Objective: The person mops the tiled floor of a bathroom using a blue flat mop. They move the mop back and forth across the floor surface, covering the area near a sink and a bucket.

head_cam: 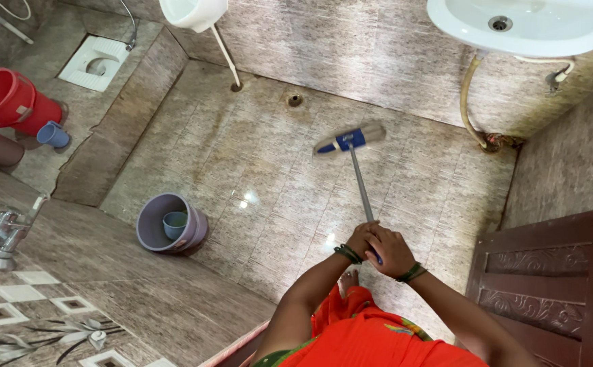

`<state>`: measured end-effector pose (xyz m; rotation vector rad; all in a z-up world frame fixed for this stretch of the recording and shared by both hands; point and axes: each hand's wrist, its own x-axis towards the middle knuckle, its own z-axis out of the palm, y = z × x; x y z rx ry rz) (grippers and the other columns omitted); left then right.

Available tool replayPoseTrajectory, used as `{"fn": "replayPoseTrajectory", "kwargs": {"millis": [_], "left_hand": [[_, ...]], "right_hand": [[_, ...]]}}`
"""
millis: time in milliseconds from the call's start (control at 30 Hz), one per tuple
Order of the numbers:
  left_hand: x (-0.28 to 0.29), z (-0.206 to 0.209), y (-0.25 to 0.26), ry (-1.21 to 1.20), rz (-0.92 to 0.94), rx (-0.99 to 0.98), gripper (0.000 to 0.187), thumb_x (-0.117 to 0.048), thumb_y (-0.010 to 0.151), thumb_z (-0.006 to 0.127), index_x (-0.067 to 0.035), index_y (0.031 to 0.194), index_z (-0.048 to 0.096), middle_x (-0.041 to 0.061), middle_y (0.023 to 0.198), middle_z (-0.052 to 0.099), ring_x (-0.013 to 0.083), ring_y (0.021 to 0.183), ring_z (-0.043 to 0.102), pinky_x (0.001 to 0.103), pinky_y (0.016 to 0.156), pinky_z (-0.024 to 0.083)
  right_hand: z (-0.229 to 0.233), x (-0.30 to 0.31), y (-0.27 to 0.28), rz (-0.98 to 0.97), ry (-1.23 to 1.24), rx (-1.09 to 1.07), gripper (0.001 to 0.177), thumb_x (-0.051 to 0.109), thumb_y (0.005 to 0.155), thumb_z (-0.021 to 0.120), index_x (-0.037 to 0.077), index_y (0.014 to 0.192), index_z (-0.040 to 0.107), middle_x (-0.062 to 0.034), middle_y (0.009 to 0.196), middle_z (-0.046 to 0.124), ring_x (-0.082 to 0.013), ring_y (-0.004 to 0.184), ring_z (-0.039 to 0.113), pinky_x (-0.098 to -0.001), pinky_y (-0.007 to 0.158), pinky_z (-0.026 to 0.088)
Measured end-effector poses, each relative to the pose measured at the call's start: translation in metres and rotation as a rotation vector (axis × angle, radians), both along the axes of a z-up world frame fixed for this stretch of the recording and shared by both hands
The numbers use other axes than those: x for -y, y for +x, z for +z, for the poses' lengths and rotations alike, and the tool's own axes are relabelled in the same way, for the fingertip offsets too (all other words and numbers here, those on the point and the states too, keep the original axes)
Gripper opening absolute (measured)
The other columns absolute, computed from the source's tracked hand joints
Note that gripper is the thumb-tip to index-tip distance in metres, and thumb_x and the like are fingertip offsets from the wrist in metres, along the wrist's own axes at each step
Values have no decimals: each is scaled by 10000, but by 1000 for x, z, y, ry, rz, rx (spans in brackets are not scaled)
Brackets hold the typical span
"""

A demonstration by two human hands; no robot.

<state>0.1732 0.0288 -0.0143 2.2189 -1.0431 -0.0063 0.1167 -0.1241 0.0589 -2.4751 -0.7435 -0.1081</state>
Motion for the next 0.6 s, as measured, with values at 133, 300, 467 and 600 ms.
{"fn": "replayPoseTrajectory", "kwargs": {"millis": [133,300,467,600], "left_hand": [[-8,-3,-4,140,-15,34,483,-265,846,761,-99,1291,672,126,1397,602,350,1416,454,507,1179,332],[-10,-11,-30,136,10,-24,300,-265,795,711,-98,1043,728,64,1147,689,287,1194,576,403,1083,456],[5,-9,-75,36,42,-47,270,-353,750,703,-127,896,719,63,1001,680,280,1040,622,416,936,507],[32,9,-120,-44,58,-16,342,-387,680,709,-121,895,712,96,960,636,313,977,612,442,877,504]], "right_hand": [[-24,-11,-12,-47,-1,-10,541,283,817,724,57,1289,589,-185,1325,561,-357,1136,584,-473,922,439],[7,-8,-40,-12,27,29,535,317,810,737,38,1246,603,-189,1295,569,-376,1111,579,-497,942,429],[64,9,-76,34,53,96,439,307,810,729,42,1151,649,-172,1264,619,-348,1103,594,-489,940,430],[105,34,-110,77,78,106,411,281,750,720,61,1094,677,-156,1204,647,-351,1078,615,-490,938,443]]}}
